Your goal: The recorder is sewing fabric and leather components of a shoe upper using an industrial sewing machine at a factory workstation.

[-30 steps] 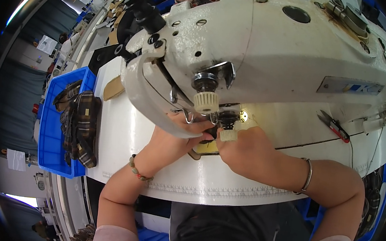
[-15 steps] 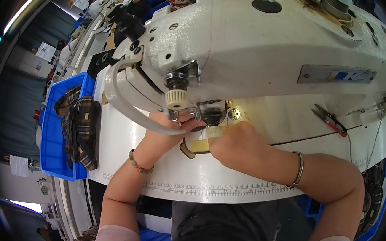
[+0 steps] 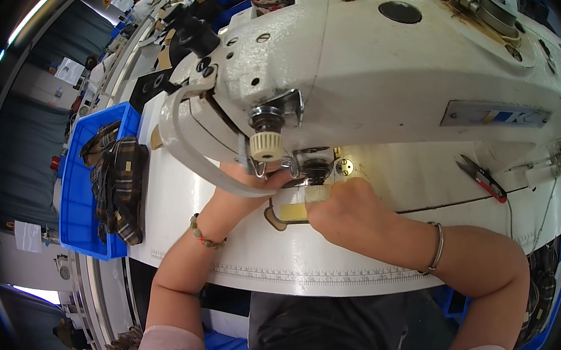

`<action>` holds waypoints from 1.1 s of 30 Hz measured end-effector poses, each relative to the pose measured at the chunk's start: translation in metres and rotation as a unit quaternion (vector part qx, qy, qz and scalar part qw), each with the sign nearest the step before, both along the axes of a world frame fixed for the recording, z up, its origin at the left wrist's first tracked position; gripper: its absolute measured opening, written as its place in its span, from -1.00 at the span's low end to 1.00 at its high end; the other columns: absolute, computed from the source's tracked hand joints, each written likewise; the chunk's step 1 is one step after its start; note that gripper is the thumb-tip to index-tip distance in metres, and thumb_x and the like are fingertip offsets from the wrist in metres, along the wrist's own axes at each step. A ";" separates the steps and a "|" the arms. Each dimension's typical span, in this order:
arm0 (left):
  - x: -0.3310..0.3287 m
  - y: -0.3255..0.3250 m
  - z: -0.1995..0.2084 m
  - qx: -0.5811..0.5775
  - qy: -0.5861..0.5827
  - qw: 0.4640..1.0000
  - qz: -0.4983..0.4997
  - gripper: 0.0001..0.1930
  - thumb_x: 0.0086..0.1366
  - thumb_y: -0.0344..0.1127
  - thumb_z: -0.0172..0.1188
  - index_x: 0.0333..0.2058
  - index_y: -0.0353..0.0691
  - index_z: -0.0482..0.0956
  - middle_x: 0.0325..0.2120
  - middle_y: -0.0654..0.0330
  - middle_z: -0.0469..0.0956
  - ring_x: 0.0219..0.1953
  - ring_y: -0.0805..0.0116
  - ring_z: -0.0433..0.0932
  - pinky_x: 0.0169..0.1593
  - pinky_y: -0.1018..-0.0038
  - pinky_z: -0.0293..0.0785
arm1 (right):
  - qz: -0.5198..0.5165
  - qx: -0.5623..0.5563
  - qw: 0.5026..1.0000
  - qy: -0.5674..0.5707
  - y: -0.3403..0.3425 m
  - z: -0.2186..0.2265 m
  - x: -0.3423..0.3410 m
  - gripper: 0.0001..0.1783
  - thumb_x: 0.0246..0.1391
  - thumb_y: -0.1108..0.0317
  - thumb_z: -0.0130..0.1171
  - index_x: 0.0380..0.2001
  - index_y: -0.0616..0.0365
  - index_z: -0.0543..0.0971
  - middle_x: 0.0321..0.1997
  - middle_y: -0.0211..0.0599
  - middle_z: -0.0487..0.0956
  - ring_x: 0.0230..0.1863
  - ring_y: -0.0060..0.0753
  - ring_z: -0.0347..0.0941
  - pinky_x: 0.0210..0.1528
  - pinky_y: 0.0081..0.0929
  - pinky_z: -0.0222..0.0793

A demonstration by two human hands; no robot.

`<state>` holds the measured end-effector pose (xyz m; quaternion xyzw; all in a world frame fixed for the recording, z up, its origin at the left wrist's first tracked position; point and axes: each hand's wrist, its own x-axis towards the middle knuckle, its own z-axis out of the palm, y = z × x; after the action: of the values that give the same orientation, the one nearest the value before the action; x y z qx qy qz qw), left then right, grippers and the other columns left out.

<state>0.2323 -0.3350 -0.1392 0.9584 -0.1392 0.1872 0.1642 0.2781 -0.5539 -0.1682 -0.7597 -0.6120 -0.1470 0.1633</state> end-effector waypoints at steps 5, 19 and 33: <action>-0.001 0.003 -0.003 -0.015 0.005 1.000 0.017 -0.65 -0.10 -0.33 0.49 -0.23 -0.01 0.75 -0.33 0.27 0.68 -0.13 0.17 0.58 0.08 0.16 0.30 | 0.003 0.005 1.000 0.000 0.004 0.002 -0.001 -0.95 -0.27 0.42 0.23 -0.65 0.14 0.58 -0.76 -0.19 0.45 -0.66 -0.21 0.50 -0.63 -0.26 0.39; 0.000 -0.011 0.010 0.034 -0.013 0.999 0.025 -0.80 -0.02 -0.27 0.49 -0.61 -0.21 0.65 -0.72 0.19 0.51 -0.65 0.13 0.49 -0.57 0.29 0.39 | 0.041 0.055 0.997 0.028 0.007 -0.016 0.005 -0.94 -0.26 0.43 0.22 -0.68 0.14 0.55 -0.77 -0.20 0.44 -0.68 -0.22 0.50 -0.62 -0.29 0.38; 0.003 0.013 -0.008 -0.030 -0.001 0.999 -0.015 -0.75 0.12 -0.36 0.40 -0.21 -0.26 0.66 -0.37 0.11 0.67 -0.43 0.18 0.59 -0.32 0.33 0.51 | -0.010 0.070 0.998 0.004 0.005 0.007 -0.010 -0.89 -0.26 0.36 0.21 -0.69 0.13 0.53 -0.73 -0.28 0.50 -0.70 -0.36 0.50 -0.65 -0.38 0.38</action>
<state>0.2352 -0.3220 -0.1469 0.9507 -0.1480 0.1900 0.1955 0.2686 -0.5487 -0.1608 -0.7531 -0.5921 -0.1882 0.2164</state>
